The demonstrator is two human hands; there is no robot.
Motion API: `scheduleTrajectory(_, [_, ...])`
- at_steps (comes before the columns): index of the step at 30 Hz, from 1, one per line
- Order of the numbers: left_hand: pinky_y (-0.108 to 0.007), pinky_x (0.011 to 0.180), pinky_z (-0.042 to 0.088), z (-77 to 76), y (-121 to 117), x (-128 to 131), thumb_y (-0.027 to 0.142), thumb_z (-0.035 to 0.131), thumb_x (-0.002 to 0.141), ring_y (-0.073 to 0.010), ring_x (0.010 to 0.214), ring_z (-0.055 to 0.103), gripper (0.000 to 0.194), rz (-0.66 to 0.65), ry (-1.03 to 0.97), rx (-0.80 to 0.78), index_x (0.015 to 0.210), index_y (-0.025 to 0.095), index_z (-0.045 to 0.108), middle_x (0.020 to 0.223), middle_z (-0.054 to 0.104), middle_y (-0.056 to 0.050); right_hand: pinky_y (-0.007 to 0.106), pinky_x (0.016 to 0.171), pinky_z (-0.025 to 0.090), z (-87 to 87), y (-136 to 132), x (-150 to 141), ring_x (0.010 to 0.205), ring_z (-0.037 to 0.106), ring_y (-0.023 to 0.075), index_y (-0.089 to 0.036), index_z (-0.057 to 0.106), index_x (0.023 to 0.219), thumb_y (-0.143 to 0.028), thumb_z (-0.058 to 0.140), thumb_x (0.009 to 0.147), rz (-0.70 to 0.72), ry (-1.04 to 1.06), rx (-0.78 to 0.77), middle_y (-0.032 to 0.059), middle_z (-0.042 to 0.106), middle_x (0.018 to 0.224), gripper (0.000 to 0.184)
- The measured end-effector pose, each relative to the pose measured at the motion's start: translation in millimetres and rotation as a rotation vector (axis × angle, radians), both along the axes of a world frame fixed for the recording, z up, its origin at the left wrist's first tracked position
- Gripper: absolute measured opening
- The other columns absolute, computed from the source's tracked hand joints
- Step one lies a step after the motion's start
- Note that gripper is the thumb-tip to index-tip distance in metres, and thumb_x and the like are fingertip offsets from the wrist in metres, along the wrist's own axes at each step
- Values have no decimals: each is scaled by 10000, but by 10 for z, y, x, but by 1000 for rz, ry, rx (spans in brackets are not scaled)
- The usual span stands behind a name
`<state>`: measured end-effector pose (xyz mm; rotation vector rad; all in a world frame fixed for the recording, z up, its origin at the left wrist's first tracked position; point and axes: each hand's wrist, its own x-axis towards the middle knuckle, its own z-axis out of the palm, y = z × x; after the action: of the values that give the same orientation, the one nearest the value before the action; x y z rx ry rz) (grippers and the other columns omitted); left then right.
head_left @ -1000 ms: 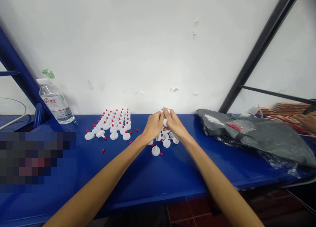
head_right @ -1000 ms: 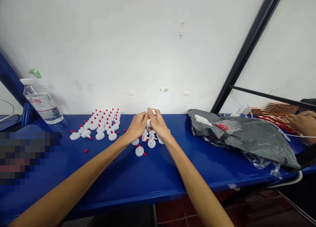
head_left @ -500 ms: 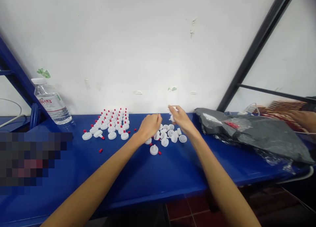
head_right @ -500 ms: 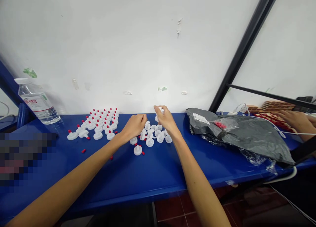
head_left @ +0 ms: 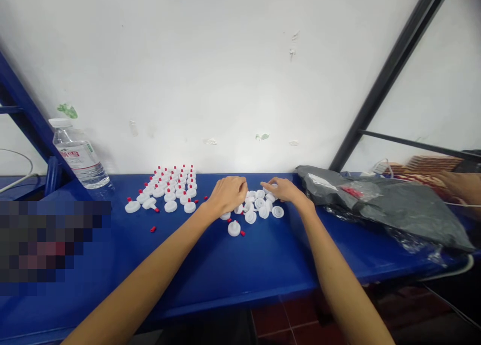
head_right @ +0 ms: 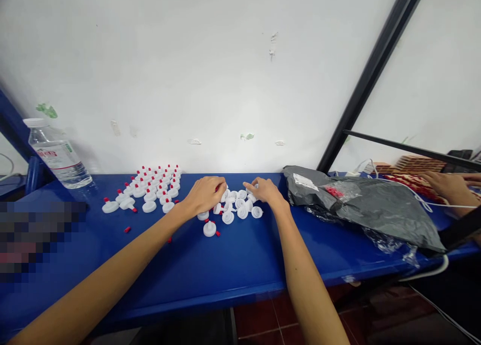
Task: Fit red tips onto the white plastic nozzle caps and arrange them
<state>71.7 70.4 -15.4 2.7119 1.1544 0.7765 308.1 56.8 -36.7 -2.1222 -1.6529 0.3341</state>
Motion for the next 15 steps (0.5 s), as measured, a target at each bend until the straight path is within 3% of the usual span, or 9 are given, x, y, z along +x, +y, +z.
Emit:
scheduleTrajectory(4, [-312, 733, 409, 39, -25, -30, 246, 384, 992, -241, 841, 680, 345, -8, -12, 28, 914, 206, 718, 900, 755, -82, 285, 632, 502, 23, -3, -11, 608, 676, 190, -175, 753, 1090, -706, 476, 934, 21, -44, -24, 88, 753, 789, 620])
scheduleTrajectory(8, [-336, 736, 428, 149, -79, -107, 262, 373, 996, -252, 812, 666, 363, 59, 41, 75, 923, 190, 721, 881, 743, -112, 362, 806, 507, 65, -37, 24, 927, 715, 294, -159, 760, 1078, -674, 429, 968, -56, -141, 4, 176, 751, 959, 622])
scheduleTrajectory(11, [-368, 789, 460, 252, -144, -290, 272, 385, 982, -291, 933, 640, 362, 153, 78, 170, 928, 168, 727, 900, 728, -140, 414, 870, 482, 86, -61, 56, 1050, 688, 347, -138, 747, 1113, -664, 398, 983, -120, -186, 26, 240, 715, 1083, 645])
scheduleTrajectory(13, [-405, 908, 464, 272, -184, -483, 325, 416, 978, -321, 1098, 590, 365, 214, 93, 236, 978, 157, 740, 1020, 719, -160, 415, 886, 468, 95, -65, 67, 1081, 677, 349, -144, 732, 1154, -667, 370, 991, -143, -196, 44, 249, 697, 1130, 657])
scheduleTrajectory(15, [-480, 1067, 392, 227, -201, -711, 436, 453, 971, -373, 1300, 475, 421, 280, 127, 269, 1112, 162, 741, 1279, 646, -183, 403, 891, 459, 101, -56, 65, 1101, 668, 343, -157, 720, 1185, -673, 352, 994, -152, -198, 59, 244, 689, 1154, 662])
